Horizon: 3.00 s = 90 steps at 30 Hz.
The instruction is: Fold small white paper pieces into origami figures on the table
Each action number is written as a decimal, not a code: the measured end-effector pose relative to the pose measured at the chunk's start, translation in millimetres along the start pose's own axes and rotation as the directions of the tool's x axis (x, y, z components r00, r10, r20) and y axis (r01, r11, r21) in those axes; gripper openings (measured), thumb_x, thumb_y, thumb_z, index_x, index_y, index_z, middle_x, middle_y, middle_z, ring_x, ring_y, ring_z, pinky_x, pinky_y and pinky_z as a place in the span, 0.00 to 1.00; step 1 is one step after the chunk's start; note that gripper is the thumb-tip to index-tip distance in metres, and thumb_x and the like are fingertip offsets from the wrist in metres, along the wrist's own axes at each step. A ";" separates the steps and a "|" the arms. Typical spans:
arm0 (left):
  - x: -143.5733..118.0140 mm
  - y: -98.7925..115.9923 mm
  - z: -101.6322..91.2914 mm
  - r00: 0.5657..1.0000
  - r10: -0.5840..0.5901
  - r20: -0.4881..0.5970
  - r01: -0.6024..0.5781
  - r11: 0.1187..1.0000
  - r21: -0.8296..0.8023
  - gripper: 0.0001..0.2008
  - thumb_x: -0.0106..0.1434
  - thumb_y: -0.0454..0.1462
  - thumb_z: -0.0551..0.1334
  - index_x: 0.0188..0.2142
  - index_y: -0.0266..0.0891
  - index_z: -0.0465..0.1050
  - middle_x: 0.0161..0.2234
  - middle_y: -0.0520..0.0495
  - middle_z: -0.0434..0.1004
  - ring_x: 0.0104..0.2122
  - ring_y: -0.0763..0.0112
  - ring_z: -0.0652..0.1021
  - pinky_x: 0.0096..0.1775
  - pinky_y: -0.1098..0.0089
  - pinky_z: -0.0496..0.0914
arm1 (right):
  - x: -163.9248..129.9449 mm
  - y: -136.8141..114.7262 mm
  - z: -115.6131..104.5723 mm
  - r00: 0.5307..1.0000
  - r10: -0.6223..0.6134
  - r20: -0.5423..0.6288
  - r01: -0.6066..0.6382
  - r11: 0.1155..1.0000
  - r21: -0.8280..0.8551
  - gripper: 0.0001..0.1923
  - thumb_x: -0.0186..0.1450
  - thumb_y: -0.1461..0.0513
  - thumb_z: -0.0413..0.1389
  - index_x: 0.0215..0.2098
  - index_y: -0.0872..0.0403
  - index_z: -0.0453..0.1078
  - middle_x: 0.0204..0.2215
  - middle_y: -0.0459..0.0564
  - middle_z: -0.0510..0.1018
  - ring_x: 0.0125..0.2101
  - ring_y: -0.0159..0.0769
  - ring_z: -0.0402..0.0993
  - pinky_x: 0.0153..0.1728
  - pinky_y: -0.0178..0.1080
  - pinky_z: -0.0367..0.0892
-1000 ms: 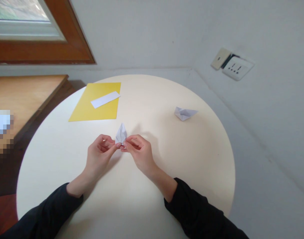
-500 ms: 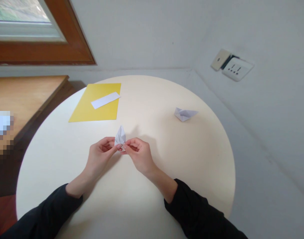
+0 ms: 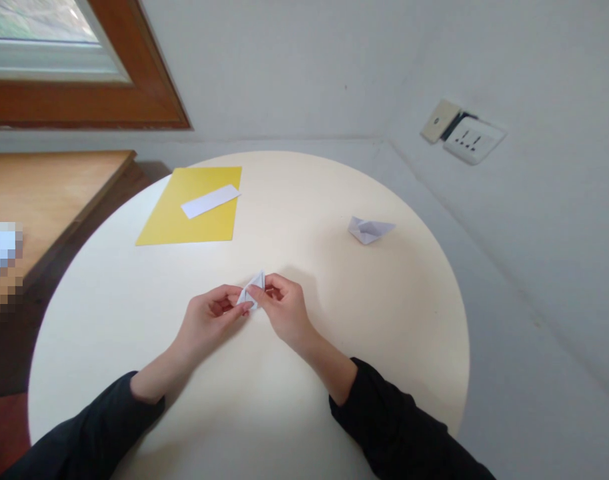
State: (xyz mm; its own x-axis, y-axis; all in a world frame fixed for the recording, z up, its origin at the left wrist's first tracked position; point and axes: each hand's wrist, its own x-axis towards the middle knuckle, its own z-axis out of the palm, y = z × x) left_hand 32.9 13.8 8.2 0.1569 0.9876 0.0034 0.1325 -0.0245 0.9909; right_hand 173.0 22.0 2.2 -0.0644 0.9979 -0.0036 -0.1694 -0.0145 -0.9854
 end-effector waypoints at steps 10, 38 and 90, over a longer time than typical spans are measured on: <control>0.9 3.9 4.0 0.981 -0.184 0.059 0.189 0.978 -0.093 0.12 0.46 0.41 0.68 0.27 0.35 0.72 0.22 0.52 0.74 0.23 0.75 0.72 0.26 0.75 0.65 | 2.3 9.9 1.5 0.994 0.066 -0.086 -0.057 0.993 0.099 0.15 0.51 0.53 0.62 0.21 0.54 0.67 0.19 0.41 0.69 0.22 0.27 0.62 0.25 0.33 0.58; -0.7 8.9 0.6 0.995 -0.099 0.002 0.099 0.995 -0.020 0.16 0.56 0.47 0.60 0.27 0.35 0.73 0.24 0.46 0.78 0.27 0.67 0.77 0.34 0.69 0.71 | 3.5 9.2 0.7 0.992 0.113 -0.049 -0.093 0.949 0.300 0.10 0.51 0.58 0.63 0.26 0.54 0.68 0.23 0.42 0.73 0.26 0.30 0.67 0.30 0.35 0.63; -0.3 1.0 -6.8 0.982 0.022 -0.186 -0.002 0.994 0.111 0.14 0.60 0.44 0.57 0.22 0.39 0.61 0.17 0.56 0.61 0.19 0.78 0.63 0.22 0.76 0.57 | -0.5 4.4 1.2 0.997 0.068 0.027 -0.065 0.995 -0.080 0.15 0.56 0.51 0.57 0.24 0.55 0.69 0.17 0.43 0.69 0.17 0.26 0.60 0.18 0.32 0.55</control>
State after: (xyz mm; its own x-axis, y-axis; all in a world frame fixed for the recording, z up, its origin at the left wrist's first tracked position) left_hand 26.3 14.5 10.1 -0.0251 0.9984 0.0507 0.2399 -0.0432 0.9698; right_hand 171.1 21.4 -1.9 -0.1022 0.9926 -0.0655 -0.0858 -0.0745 -0.9935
